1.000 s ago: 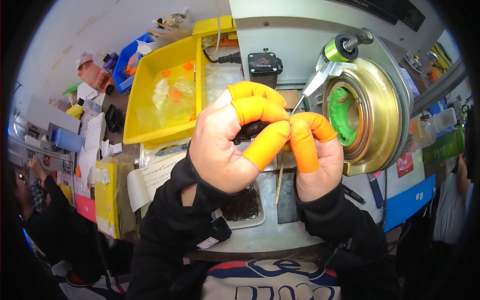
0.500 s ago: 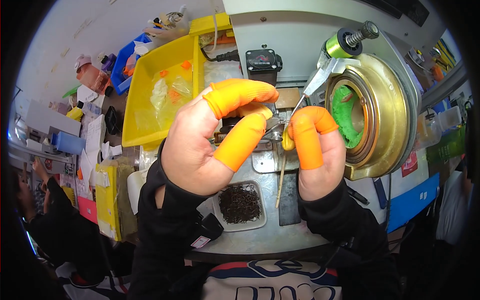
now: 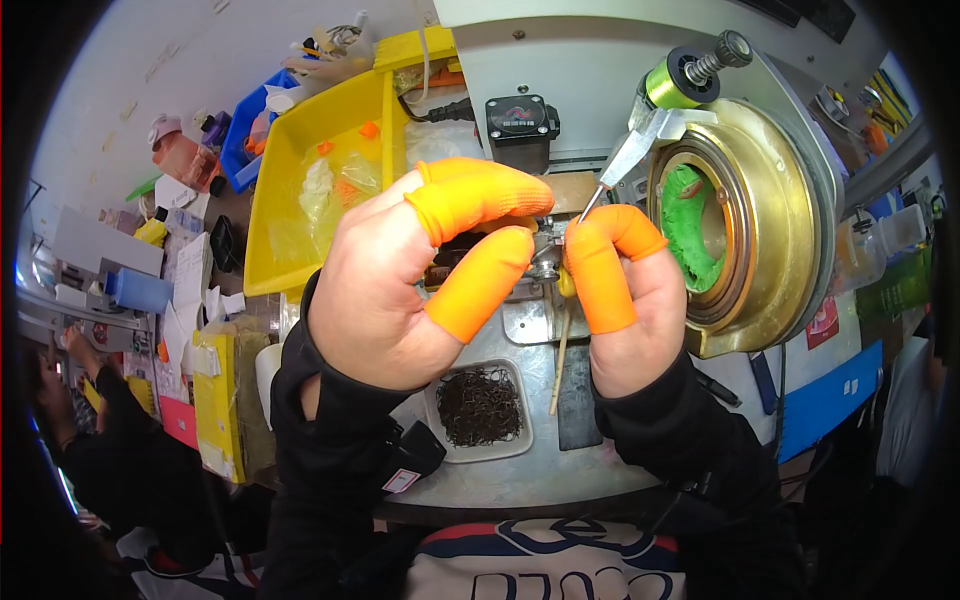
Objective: The recorder uses various tools to assemble and glue small electronic or metal components onto a larger assembly fixture.
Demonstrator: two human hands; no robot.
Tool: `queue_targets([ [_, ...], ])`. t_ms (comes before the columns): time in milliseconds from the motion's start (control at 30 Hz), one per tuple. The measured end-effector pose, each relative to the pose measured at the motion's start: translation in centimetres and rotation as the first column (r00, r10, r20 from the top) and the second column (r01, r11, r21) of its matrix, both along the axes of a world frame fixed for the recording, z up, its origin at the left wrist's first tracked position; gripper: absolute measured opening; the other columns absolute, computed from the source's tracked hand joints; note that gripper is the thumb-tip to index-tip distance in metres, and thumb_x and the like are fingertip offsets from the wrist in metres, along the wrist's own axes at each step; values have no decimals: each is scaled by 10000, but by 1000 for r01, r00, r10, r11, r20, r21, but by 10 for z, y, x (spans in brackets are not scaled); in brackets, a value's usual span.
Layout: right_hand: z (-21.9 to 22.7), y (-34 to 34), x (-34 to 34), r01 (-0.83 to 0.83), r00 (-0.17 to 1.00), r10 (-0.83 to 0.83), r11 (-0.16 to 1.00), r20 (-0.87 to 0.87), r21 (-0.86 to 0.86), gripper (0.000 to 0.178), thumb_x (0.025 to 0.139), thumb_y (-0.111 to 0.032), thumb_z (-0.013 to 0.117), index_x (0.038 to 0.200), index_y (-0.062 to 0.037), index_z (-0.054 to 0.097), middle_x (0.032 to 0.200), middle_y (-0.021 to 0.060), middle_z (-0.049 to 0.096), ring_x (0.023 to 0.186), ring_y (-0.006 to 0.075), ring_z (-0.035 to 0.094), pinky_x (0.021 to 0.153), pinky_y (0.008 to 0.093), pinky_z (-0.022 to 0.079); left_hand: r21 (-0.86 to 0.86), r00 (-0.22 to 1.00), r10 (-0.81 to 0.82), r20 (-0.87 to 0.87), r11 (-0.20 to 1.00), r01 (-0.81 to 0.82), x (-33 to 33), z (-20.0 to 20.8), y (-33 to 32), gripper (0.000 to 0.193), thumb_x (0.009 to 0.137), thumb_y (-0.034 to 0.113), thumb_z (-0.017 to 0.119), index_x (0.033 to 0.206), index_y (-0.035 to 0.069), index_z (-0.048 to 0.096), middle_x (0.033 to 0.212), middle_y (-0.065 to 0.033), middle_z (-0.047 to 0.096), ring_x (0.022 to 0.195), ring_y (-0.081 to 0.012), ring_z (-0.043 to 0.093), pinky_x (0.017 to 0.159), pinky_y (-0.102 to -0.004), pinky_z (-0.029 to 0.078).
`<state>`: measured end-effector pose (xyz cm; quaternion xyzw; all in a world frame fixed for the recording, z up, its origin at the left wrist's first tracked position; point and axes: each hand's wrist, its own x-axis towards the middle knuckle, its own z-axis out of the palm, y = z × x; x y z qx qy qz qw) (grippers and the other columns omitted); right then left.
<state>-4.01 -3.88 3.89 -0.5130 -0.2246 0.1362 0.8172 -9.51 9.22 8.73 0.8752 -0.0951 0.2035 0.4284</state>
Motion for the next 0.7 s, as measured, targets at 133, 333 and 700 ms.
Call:
queue_targets([
  [133, -1, 0, 0, 21, 999, -20, 999, 25, -26, 74, 818, -92, 495, 827, -22, 474, 659, -22, 456, 571, 21, 399, 520, 162, 337, 67, 999, 19, 27, 998, -21, 3, 0, 0, 177, 732, -24, 519, 907, -35, 545, 889, -117, 569, 823, -177, 546, 734, -265, 423],
  [333, -4, 0, 2, 31, 998, -29, 999, 55, -35, 85, 811, -103, 503, 821, -21, 484, 662, -21, 466, 577, 29, 414, 528, 170, 346, 186, 995, -7, 103, 982, -13, 7, 2, -4, 155, 689, -49, 550, 841, -17, 558, 826, -123, 579, 743, -192, 562, 656, -265, 442],
  [700, -6, 0, 3, 49, 997, -43, 995, 71, -81, 86, 798, -105, 514, 811, -21, 498, 663, -2, 487, 576, 43, 436, 535, 185, 367, 247, 985, 29, 171, 966, -71, 8, 1, -7, 152, 648, -70, 559, 790, -18, 564, 791, -121, 584, 706, -191, 568, 638, -254, 442],
])
